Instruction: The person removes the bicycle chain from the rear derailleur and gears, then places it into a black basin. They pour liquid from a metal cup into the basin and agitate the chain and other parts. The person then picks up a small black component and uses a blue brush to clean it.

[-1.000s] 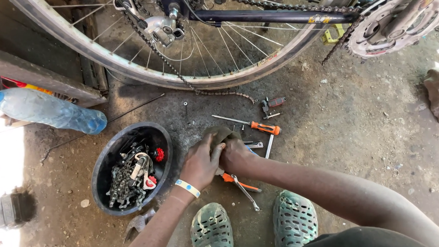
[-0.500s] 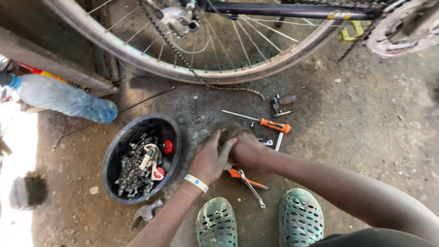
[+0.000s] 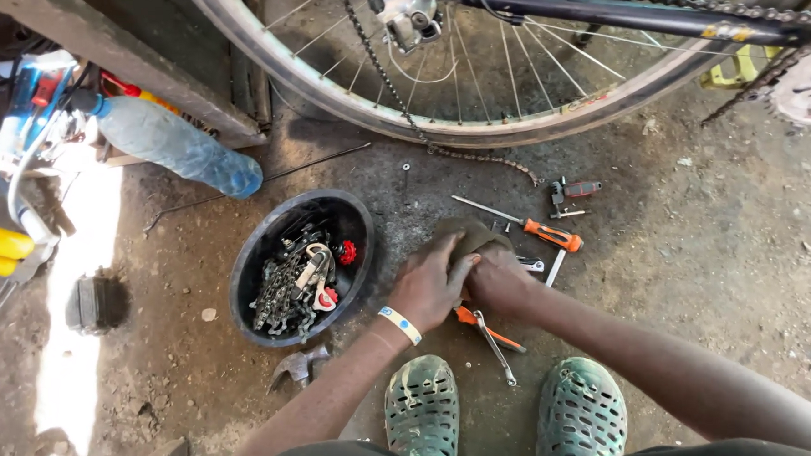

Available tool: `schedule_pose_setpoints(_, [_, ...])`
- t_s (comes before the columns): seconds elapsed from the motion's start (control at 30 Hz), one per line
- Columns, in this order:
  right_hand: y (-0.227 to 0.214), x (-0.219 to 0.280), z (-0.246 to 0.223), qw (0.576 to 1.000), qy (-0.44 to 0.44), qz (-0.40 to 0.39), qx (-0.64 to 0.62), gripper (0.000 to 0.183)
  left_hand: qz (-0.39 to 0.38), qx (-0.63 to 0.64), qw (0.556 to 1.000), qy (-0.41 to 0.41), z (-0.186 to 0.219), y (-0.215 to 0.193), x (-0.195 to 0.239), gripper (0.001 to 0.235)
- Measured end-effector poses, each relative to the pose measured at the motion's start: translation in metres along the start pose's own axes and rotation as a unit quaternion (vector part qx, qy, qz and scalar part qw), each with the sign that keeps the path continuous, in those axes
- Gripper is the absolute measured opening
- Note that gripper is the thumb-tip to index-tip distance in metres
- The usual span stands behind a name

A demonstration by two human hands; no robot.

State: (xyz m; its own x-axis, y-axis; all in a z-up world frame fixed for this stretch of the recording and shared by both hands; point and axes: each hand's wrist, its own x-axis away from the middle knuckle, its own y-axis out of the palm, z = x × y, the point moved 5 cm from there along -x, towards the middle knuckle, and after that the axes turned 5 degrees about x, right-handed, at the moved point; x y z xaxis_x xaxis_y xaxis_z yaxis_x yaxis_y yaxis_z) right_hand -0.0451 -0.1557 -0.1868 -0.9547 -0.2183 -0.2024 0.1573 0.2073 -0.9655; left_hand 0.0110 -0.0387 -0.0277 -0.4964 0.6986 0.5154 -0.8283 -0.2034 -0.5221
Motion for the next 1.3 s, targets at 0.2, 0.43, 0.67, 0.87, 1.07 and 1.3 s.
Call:
schedule_pose_setpoints(0.2, [0.024, 0.018, -0.004, 0.994, 0.028, -0.063, -0.087, 0.028, 0.016, 0.018, 0.999, 0.039, -0.007, 0.003, -0.011, 0.056])
schedule_pose_setpoints(0.43, [0.068, 0.033, 0.008, 0.998, -0.017, -0.065, 0.012, 0.045, 0.039, 0.035, 0.998, 0.045, -0.017, 0.004, -0.016, 0.057])
schedule_pose_setpoints(0.67, [0.110, 0.045, 0.010, 0.971, -0.046, -0.231, -0.036, 0.024, 0.043, 0.039, 0.996, 0.063, -0.004, 0.000, 0.004, 0.053])
schedule_pose_setpoints(0.87, [0.094, 0.029, -0.012, 0.974, -0.050, -0.219, -0.037, 0.023, 0.035, 0.014, 0.997, 0.073, -0.018, 0.016, -0.008, 0.053])
schedule_pose_setpoints(1.07, [0.076, 0.031, -0.026, 0.976, -0.044, -0.210, -0.039, 0.023, 0.019, 0.012, 0.999, 0.049, -0.017, 0.016, -0.010, 0.056])
schedule_pose_setpoints(1.3, [0.049, 0.005, 0.011, 0.979, -0.043, -0.196, -0.041, 0.022, 0.031, 0.046, 0.998, 0.014, -0.008, 0.006, -0.008, 0.060])
